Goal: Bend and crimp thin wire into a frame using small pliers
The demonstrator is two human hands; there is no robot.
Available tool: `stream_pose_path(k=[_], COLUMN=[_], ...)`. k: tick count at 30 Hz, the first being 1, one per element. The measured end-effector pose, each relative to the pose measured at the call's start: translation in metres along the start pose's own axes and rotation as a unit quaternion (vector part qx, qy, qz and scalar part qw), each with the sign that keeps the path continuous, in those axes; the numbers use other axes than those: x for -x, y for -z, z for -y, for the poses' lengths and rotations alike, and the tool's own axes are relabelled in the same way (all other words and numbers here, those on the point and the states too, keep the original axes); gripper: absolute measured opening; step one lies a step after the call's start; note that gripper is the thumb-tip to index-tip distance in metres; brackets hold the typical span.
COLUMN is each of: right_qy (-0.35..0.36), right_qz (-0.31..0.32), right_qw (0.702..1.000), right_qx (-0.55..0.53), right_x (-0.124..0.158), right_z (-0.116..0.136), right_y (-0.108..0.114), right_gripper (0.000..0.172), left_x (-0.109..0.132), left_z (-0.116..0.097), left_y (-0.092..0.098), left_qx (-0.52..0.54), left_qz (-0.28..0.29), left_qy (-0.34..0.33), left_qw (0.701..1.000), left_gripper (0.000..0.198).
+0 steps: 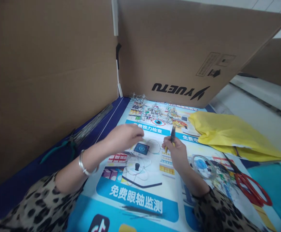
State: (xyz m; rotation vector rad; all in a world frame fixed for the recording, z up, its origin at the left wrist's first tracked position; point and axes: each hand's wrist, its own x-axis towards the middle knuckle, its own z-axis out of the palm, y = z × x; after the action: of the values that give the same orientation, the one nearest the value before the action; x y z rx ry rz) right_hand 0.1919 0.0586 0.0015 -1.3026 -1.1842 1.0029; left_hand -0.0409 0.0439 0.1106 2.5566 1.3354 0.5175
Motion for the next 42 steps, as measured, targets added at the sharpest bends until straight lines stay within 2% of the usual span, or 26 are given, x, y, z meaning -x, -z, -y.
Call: stream_pose_path(k=[3, 6, 8, 10, 14, 17, 21, 26, 42], right_qy=[-0.003, -0.006, -0.009, -0.011, -0.012, -0.01, -0.013, -0.014, -0.001], right_qz=[-0.003, 0.001, 0.006, 0.009, 0.011, 0.009, 0.007, 0.005, 0.016], right_qw=[1.0, 1.0, 1.0, 1.0, 1.0, 1.0, 1.0, 1.0, 1.0], right_qx=[-0.018, -0.025, -0.022, -0.017, -0.012, -0.017, -0.017, -0.014, -0.015], right_x=[-0.004, -0.004, -0.003, -0.002, -0.002, -0.003, -0.004, -0.004, -0.004], right_z=[-0.002, 0.0, 0.002, 0.004, 0.004, 0.002, 0.001, 0.001, 0.002], right_y=[-0.001, -0.002, -0.002, -0.002, -0.003, -0.003, -0.003, -0.003, -0.004], right_gripper=[0.027, 0.027, 0.025, 0.023, 0.021, 0.021, 0.02, 0.019, 0.014], left_x=[0.036, 0.068, 0.082, 0.09, 0.096, 0.098, 0.1, 0.102, 0.098], left_z=[-0.049, -0.083, -0.093, -0.097, -0.096, -0.097, -0.099, -0.099, -0.095], left_y=[-0.012, -0.042, -0.064, -0.082, -0.103, -0.104, -0.094, -0.085, -0.081], left_qx=[-0.051, -0.071, -0.067, -0.068, -0.084, -0.097, -0.101, -0.08, -0.044], left_qz=[0.101, 0.129, 0.114, 0.098, 0.111, 0.126, 0.11, 0.127, 0.158], left_qy=[-0.09, -0.201, -0.243, -0.245, -0.236, -0.234, -0.251, -0.253, -0.247], left_qw=[0.99, 0.969, 0.961, 0.962, 0.962, 0.959, 0.956, 0.956, 0.955], left_gripper=[0.013, 0.006, 0.007, 0.011, 0.011, 0.011, 0.012, 0.009, 0.013])
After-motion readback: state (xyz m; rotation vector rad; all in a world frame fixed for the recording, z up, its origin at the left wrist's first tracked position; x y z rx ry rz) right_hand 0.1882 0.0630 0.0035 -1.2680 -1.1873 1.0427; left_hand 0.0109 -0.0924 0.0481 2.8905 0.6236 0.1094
